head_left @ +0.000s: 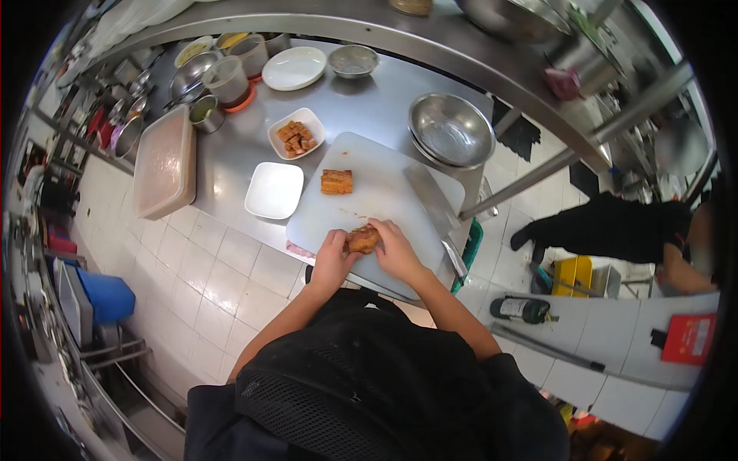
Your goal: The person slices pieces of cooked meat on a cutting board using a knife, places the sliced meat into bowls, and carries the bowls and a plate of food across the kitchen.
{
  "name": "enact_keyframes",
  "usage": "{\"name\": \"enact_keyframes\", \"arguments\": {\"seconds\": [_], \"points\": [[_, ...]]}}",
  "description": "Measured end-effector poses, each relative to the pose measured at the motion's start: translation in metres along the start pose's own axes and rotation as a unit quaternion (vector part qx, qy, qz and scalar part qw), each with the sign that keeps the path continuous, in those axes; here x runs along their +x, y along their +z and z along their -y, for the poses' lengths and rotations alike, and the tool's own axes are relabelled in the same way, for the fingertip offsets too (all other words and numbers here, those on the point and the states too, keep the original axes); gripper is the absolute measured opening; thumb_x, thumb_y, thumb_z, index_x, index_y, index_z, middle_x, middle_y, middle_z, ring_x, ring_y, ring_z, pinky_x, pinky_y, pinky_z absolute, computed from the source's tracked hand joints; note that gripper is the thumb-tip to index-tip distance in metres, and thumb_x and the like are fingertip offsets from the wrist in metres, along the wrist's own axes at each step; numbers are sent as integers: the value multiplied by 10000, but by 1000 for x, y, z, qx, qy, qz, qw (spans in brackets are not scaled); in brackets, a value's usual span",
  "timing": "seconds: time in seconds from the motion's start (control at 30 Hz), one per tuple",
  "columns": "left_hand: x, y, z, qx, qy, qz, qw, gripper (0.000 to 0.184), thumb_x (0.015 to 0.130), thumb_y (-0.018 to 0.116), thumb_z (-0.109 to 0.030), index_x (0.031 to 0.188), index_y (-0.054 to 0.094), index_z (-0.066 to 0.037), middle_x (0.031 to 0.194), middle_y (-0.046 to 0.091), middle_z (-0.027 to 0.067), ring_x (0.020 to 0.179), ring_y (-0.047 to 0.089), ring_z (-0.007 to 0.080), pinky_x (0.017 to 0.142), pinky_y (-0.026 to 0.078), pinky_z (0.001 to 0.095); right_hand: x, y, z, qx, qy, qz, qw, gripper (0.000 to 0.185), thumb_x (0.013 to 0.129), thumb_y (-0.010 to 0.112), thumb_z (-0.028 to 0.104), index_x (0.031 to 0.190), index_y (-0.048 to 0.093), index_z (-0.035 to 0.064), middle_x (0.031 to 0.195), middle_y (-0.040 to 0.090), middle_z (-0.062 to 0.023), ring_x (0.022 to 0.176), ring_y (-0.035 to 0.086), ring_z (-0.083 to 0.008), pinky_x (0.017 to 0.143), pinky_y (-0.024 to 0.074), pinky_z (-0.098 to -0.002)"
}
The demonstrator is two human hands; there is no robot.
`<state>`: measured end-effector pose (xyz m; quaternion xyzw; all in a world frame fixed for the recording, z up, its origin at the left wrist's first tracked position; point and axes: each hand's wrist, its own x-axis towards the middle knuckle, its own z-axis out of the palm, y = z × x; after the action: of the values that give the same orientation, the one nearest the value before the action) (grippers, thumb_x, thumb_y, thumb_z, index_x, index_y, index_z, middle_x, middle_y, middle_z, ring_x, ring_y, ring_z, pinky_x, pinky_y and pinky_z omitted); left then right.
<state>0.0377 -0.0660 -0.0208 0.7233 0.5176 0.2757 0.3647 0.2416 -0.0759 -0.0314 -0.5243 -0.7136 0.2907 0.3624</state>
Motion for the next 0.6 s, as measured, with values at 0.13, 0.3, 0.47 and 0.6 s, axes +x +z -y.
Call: {"name": "enact_keyframes", "arguments": {"seconds": [0.13, 0.3, 0.47, 0.6], "points": [[-19, -1, 4, -27, 21, -15, 999, 601, 774, 851, -54, 1281, 531, -4, 1300, 555, 216, 1154, 611, 425, 970, 545, 442, -10, 1, 13, 105, 119, 24, 987, 660, 790, 706, -82, 1397, 465, 15, 1329, 547, -228, 1229, 561, -416, 1007, 495, -454], [-17, 8, 18, -43, 53, -21, 997, 547, 830, 769, 18, 1313, 514, -6, 1310, 535, 221, 1165, 596, 445, 973, 542, 445, -11, 26, 2, 43, 62, -7, 997, 604, 786, 741, -93, 1328, 496, 13, 1338, 563, -206, 1240, 576, -370, 967, 533, -403], [13, -21, 5, -25, 144, -94, 985, 473, 846, 714, 78, 1280, 543, -2, 1280, 562, 230, 1117, 617, 429, 950, 550, 445, 23, 36, 18, 53, 6, -148, 988, 587, 802, 769, -75, 1320, 503, 2, 1289, 593, -196, 1024, 662, -315, 831, 563, -359], [73, -61, 2, 16, 162, -85, 983, 479, 843, 708, 80, 1284, 544, -7, 1280, 580, 223, 1135, 613, 434, 954, 547, 448, 82, 37, 31, 41, -5, -207, 977, 574, 805, 757, -79, 1310, 496, -2, 1286, 580, -201, 1065, 639, -318, 820, 560, -364]]}}
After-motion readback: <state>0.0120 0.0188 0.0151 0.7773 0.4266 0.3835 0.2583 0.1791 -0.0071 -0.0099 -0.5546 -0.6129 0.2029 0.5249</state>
